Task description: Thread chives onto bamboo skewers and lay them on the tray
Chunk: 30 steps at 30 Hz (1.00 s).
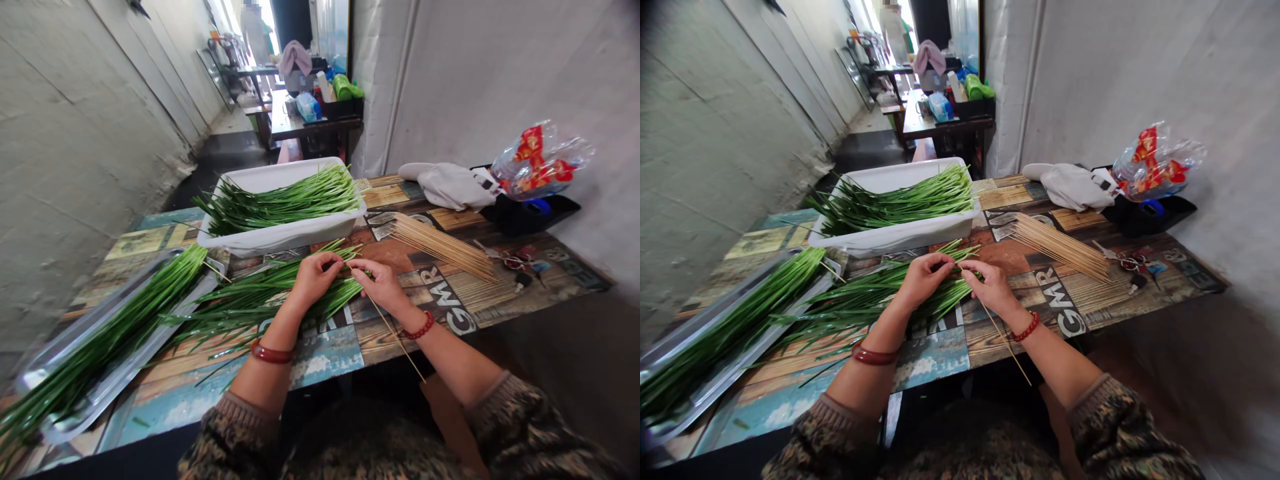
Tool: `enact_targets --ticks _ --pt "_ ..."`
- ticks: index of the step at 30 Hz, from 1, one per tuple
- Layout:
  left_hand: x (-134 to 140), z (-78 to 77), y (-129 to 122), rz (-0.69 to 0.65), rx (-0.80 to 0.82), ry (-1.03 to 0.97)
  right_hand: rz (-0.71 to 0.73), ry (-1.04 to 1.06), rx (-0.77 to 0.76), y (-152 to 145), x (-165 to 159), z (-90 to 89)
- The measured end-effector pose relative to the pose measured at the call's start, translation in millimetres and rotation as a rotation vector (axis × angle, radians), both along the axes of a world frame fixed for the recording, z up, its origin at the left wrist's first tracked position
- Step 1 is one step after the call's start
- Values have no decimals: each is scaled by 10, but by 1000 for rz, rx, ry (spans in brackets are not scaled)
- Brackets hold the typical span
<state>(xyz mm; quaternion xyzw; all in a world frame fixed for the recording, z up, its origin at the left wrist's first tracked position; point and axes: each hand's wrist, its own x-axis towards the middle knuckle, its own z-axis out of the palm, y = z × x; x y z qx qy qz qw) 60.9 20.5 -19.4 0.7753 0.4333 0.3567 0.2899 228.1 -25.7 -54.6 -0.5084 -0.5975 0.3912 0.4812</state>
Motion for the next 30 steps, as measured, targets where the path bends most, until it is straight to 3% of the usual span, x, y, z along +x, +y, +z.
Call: enact_targets --ticks 30 --pt "-9 2 -9 -26 15 3 -21 -29 10 -7 -8 31"
